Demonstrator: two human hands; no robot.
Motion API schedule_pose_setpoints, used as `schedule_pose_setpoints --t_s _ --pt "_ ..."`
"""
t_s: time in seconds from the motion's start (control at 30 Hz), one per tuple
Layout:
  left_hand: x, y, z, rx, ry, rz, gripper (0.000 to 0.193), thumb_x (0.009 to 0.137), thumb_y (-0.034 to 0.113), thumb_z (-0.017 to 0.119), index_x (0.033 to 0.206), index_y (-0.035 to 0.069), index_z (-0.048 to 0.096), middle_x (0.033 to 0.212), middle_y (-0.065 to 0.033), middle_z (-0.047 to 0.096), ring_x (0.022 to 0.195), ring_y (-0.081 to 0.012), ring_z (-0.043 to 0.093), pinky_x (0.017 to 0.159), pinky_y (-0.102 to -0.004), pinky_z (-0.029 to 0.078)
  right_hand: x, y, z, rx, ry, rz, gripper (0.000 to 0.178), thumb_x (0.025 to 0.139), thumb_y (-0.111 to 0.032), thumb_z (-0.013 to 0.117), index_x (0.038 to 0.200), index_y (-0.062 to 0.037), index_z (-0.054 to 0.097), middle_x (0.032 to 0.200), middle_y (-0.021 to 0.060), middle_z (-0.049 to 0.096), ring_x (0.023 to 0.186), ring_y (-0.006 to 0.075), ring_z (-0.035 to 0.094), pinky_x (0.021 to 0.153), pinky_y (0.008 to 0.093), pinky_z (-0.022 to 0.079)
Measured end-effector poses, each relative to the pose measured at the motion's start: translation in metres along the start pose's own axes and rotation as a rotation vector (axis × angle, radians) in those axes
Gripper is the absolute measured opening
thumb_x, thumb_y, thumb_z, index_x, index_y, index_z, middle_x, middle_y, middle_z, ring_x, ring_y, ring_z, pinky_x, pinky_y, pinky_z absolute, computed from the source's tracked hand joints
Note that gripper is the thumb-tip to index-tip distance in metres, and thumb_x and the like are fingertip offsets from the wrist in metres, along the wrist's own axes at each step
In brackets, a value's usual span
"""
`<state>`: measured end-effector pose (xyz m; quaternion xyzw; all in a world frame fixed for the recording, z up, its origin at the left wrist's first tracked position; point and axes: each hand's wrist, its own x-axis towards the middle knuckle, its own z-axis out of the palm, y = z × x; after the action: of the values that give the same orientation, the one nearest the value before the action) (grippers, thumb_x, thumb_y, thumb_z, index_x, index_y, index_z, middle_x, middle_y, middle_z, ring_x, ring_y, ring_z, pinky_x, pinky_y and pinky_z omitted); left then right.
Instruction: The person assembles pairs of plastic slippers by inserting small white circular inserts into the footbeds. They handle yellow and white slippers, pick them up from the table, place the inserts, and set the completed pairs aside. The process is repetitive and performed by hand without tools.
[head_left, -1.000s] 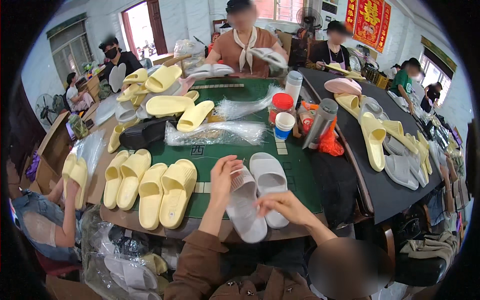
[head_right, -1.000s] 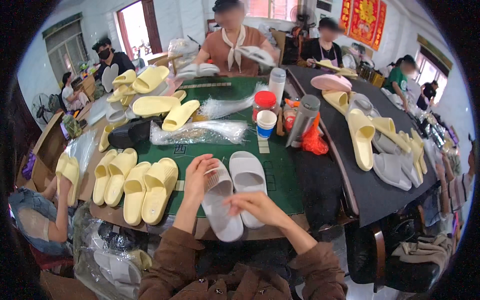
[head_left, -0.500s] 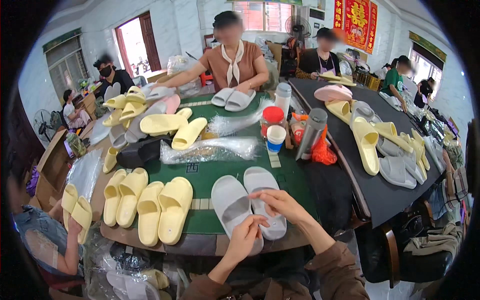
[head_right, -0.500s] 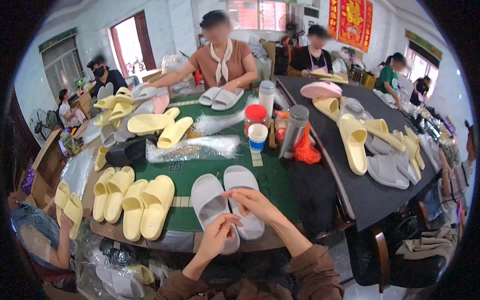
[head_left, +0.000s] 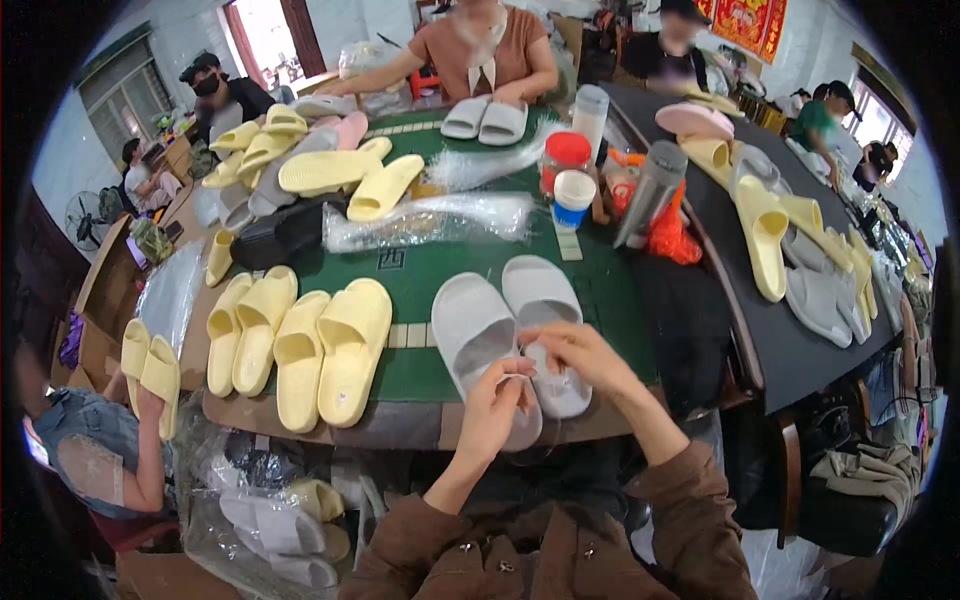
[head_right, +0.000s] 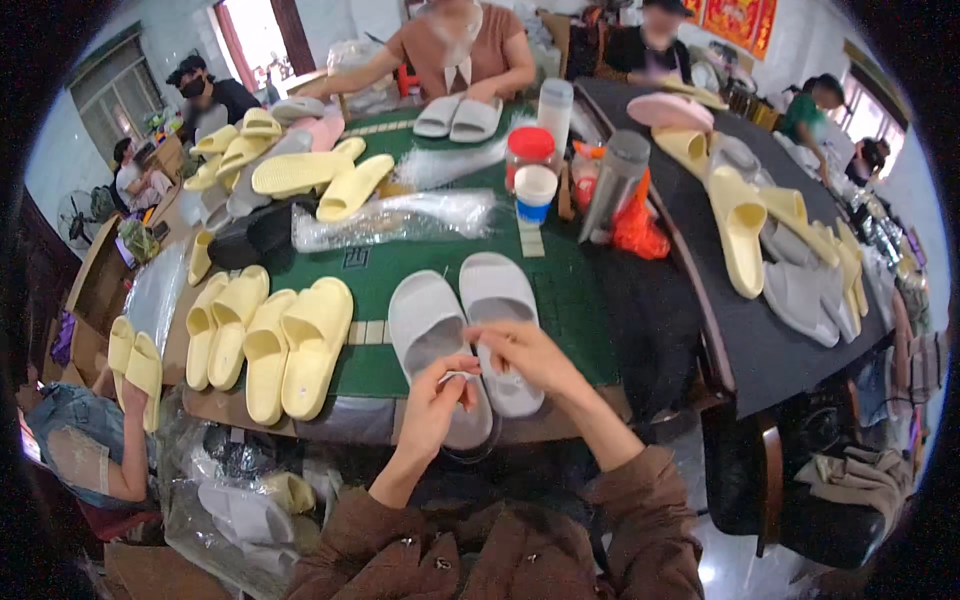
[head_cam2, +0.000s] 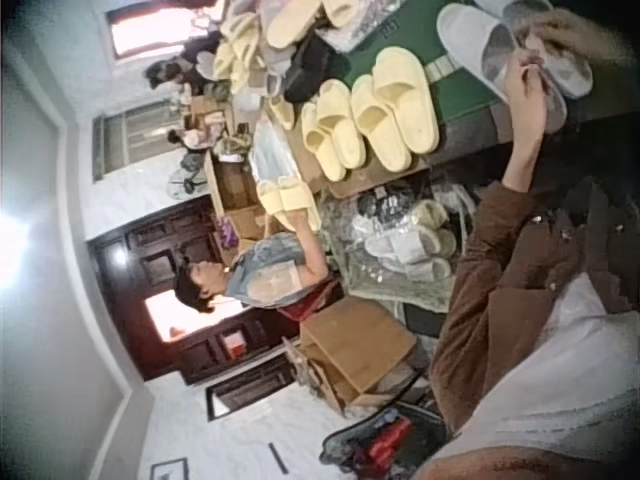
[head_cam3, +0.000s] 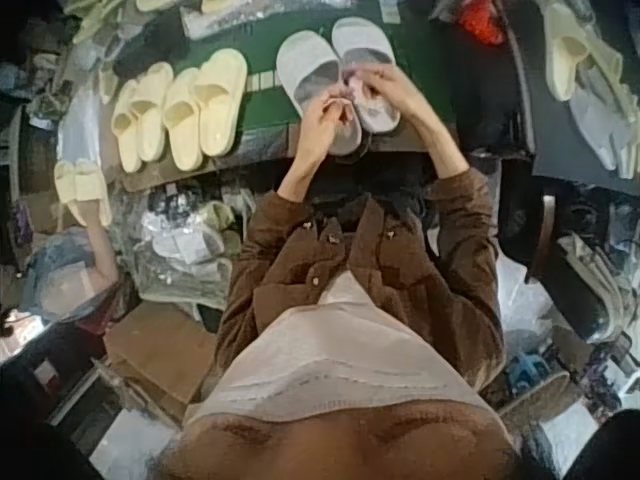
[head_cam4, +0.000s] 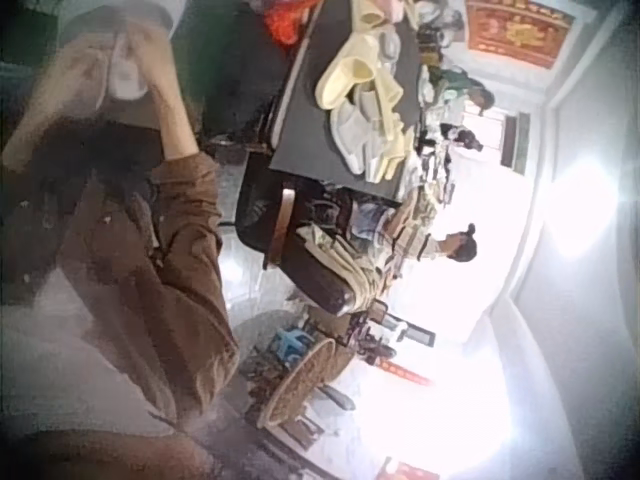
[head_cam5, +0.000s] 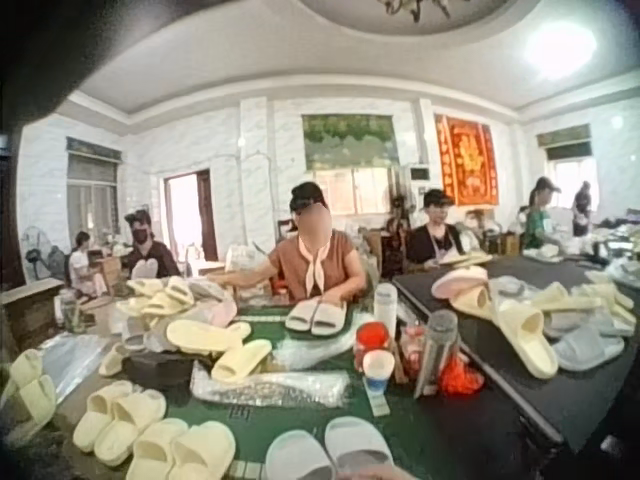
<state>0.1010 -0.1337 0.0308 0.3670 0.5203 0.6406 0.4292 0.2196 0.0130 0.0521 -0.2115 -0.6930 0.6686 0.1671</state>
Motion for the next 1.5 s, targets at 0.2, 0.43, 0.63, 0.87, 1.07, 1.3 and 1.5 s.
schedule_pose_setpoints --t_s 0.2,0.43,0.63,0.87,1.07,1.3,1.5 --pt "-0.027 -0.015 -0.013 -0.312 0.141 -0.135 0.039 0.095 0.006 0.048 0.133 -0.003 0.044 0.129 -0.0126 0.050 0.107 -0.0172 0.053 0.091 -0.0291 0.044 -0.006 0.023 -0.005 -0.151 0.227 -0.020 0.030 0.095 -0.004 0.044 0.120 0.0031 0.058 0.086 0.0083 0.066 0.066 0.0105 0.060 0.058 0.0257 0.050" --pt "-0.038 0.002 -0.008 -0.293 0.209 -0.016 0.057 0.098 0.007 0.046 0.145 -0.008 0.019 0.150 -0.0199 0.026 0.140 -0.0285 0.028 0.113 -0.0390 0.028 -0.009 0.009 0.008 -0.292 0.337 -0.023 0.007 0.090 0.001 0.046 0.093 0.0024 0.053 0.082 0.0094 0.067 0.053 0.0123 0.059 0.043 0.0266 0.044" --pt "-0.061 0.010 -0.008 -0.347 0.192 -0.130 0.056 0.095 -0.001 0.044 0.146 -0.006 0.021 0.151 -0.0168 0.026 0.141 -0.0263 0.027 0.113 -0.0340 0.024 0.008 0.032 0.009 -0.734 0.481 -0.428 0.019 0.085 0.001 0.051 0.103 0.0037 0.058 0.091 0.0192 0.065 0.082 0.0309 0.063 0.070 0.0397 0.050" --pt "0.001 -0.016 -0.016 0.557 0.132 0.137 0.071 0.089 0.014 0.057 0.144 -0.010 0.018 0.147 -0.0280 0.027 0.140 -0.0372 0.021 0.114 -0.0411 0.018 0.062 0.052 0.010 -1.190 0.243 -0.212 0.028 0.079 -0.006 0.052 0.101 0.0085 0.060 0.100 0.0263 0.060 0.097 0.0396 0.058 0.085 0.0470 0.046" --pt "0.066 -0.009 -0.010 0.961 0.091 -0.016 0.083 0.075 0.043 0.070 0.129 -0.011 0.038 0.124 -0.0359 0.048 0.116 -0.0465 0.048 0.097 -0.0473 0.040 0.092 0.071 -0.012 -1.256 0.211 -0.285 0.034 0.084 -0.011 0.047 0.111 0.0047 0.060 0.110 0.0283 0.061 0.096 0.0345 0.063 0.085 0.0442 0.048" --pt "0.085 -0.011 -0.015 0.995 -0.043 -0.254 0.067 0.076 0.041 0.065 0.119 -0.007 0.050 0.115 -0.0334 0.057 0.101 -0.0454 0.059 0.084 -0.0478 0.049 0.067 -0.004 0.016 -0.811 0.103 0.252 0.043 0.090 -0.015 0.043 0.131 -0.0046 0.046 0.122 0.0254 0.055 0.110 0.0371 0.054 0.095 0.0468 0.042" --pt "0.058 -0.021 -0.003 1.176 0.062 -0.070 0.056 0.086 0.040 0.055 0.115 -0.008 0.055 0.111 -0.0310 0.059 0.099 -0.0454 0.060 0.089 -0.0530 0.044 0.057 0.069 0.014 -0.943 0.285 -0.145 0.049 0.090 -0.018 0.044 0.136 -0.0030 0.041 0.134 0.0246 0.046 0.121 0.0393 0.046 0.102 0.0458 0.036"
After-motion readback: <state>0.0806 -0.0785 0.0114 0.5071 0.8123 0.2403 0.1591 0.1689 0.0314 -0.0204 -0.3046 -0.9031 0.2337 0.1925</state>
